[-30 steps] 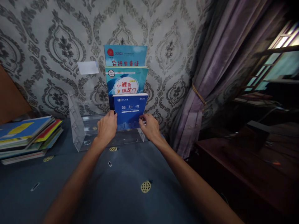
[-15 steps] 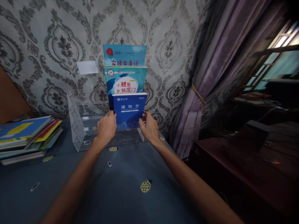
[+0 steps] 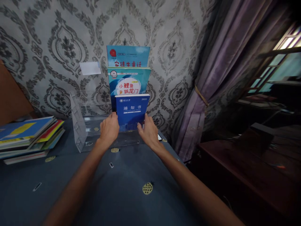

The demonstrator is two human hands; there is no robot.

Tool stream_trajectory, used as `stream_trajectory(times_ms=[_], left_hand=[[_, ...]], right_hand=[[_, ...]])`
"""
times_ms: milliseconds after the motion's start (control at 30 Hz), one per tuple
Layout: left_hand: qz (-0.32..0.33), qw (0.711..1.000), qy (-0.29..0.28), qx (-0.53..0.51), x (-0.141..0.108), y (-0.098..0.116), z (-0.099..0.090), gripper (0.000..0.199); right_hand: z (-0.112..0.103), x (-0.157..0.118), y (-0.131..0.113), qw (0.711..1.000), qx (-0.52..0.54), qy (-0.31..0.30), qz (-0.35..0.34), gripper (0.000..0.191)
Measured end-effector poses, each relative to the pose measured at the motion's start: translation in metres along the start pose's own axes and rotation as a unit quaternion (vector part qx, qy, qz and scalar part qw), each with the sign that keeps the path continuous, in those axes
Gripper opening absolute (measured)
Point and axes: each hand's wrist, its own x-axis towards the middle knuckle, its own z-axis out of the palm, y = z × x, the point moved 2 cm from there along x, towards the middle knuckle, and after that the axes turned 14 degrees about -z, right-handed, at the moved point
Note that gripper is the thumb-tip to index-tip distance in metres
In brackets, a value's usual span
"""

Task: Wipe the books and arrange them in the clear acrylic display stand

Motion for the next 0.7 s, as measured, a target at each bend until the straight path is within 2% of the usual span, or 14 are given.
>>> stream_trajectory(times_ms=[167,333,467,700], left_hand=[[0.005,1.000,-0.013,-0.005,0.000,0.000,-0.002,0.037],[0.009,1.000,-0.019,-0.010,-0.002,0.002,-0.005,0.038],[0.009,1.000,-0.022,-0.007,-0.003,0.004,-0.005,0.038],[0.006,1.000,-0.028,0.005,-0.001,0.003,-0.004,0.037]], right_hand=[[0.002,0.000,0.002,0.999,0.040,0.023,0.008,0.060],[-0.006,0.005,0.010,0.995,0.077,0.063,-0.011,0.050],[-0.010,0.012,0.015,0.990,0.109,0.084,-0.032,0.058],[0.005,0.018,0.023,0.982,0.161,0.091,-0.037,0.066]])
